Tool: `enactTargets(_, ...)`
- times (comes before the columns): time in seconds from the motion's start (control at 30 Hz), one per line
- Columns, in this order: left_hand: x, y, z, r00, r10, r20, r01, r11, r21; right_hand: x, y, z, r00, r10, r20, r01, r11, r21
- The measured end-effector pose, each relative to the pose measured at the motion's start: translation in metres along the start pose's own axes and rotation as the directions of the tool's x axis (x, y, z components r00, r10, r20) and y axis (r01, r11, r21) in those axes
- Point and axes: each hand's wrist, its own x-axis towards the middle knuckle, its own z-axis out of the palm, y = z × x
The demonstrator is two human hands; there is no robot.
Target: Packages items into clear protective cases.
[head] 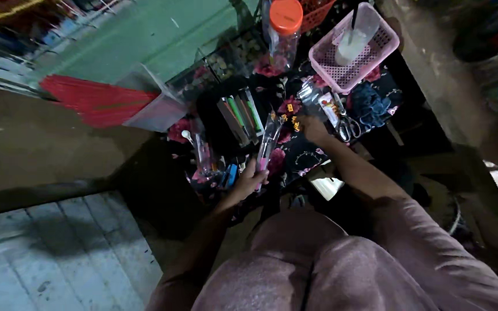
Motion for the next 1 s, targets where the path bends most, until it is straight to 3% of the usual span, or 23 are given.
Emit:
enactTargets(0.1, 0.001, -0.003, 0.0, 1.0, -0.009, 0.014, 0.01, 0.999, -0.042, 0.008, 0.011, 0.035, 0.995, 0.089, 0.047, -0.08, 0.982, -0.17)
enactTargets(0.23, 0.005, 0.001, 0.001, 1.0, 0.011, 0.024, -0.011, 1.0, -0.006, 0.011, 0.017, 0.049, 0.995, 0.079, 0.056, -0.061, 0.963, -0.264)
enactTargets(0.37, 0.01, 0.01, 0.003, 0.998, 0.054, 0.022, -0.056, 0.996, 0.069, 0.008, 0.029, 0.045, 0.994, 0.065, 0.09, -0.044, 0.973, -0.225)
enactTargets(0.47, 0.012, 0.016, 0.001, 0.994, 0.101, 0.029, -0.104, 0.983, 0.151, -0.004, 0.027, 0.024, 0.998, 0.047, 0.035, -0.046, 0.999, -0.012)
enactTargets(0.6, 0.009, 0.025, -0.004, 0.985, 0.168, 0.037, -0.172, 0.952, 0.253, -0.052, -0.031, -0.047, 0.99, -0.002, -0.143, 0.043, 0.958, 0.284)
enactTargets(0.73, 0.003, 0.034, -0.007, 0.966, 0.253, 0.048, -0.256, 0.924, 0.283, -0.114, -0.086, -0.107, 0.919, -0.146, -0.366, 0.305, 0.852, 0.425)
enactTargets(0.9, -0.011, 0.051, -0.008, 0.944, 0.325, 0.056, -0.321, 0.869, 0.376, -0.152, -0.128, -0.13, 0.774, -0.357, -0.524, 0.516, 0.834, 0.196)
enactTargets(1.0, -0.017, 0.057, -0.01, 0.931, 0.357, 0.072, -0.355, 0.848, 0.394, -0.16, -0.144, -0.132, 0.754, -0.396, -0.523, 0.523, 0.845, 0.113)
